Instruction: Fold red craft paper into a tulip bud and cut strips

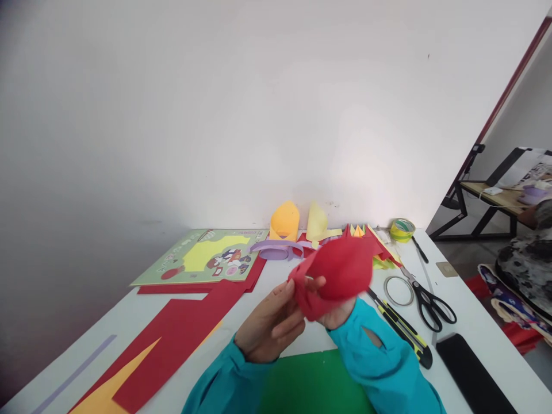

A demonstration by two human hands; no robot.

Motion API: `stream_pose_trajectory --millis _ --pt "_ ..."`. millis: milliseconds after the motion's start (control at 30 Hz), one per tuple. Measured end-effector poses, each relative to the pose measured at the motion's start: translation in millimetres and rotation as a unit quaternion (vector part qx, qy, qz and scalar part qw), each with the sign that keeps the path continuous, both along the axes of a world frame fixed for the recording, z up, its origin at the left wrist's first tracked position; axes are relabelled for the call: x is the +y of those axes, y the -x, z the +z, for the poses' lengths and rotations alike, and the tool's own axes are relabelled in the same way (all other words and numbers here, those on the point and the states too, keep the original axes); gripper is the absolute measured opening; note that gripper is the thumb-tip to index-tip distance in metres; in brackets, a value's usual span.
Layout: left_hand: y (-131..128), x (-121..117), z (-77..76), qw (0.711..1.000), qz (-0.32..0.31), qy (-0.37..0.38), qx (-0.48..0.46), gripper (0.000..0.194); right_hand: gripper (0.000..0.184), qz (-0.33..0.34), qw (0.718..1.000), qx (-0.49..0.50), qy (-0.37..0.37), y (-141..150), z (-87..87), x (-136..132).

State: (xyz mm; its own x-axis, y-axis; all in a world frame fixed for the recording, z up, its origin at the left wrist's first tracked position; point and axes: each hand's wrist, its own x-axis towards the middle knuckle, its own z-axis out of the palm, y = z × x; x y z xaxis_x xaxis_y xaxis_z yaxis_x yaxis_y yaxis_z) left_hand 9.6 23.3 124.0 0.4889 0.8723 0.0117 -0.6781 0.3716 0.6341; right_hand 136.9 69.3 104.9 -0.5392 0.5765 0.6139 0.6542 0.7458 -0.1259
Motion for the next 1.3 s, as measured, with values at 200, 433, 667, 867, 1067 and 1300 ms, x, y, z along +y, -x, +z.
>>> stream_pose_trajectory --millis 200,433,667,867,1067,1300 --pt "-16.3 -2.5 -15.1 0.967 0.224 0.089 -0.089 0.025 0.023 0.128 0.697 0.569 0.418 15.7 -43.6 -13.3" --pt "-27.6 0.6 -51.2 0.919 0.321 0.160 -0.162 0.030 0.039 -0.067 0.880 0.387 0.268 14.3 -91.0 -20.0" --pt "-31.5 -6.3 -78.5 0.904 0.278 0.258 -0.200 0.037 0.036 -0.206 0.931 0.222 0.204 8.7 -116.4 -13.8" --pt "-27.4 -5.0 -85.6 0.897 0.251 0.284 -0.228 0.039 0.032 -0.222 0.924 0.210 0.232 5.8 -126.1 -8.8" --pt "-28.7 -6.9 -90.6 0.899 0.245 0.262 -0.252 0.041 0.037 -0.228 0.918 0.213 0.246 6.2 -127.8 -11.1" --pt "-26.6 -5.1 -89.6 0.893 0.248 0.287 -0.242 0.033 0.045 -0.255 0.913 0.206 0.242 4.3 -127.6 -11.4"
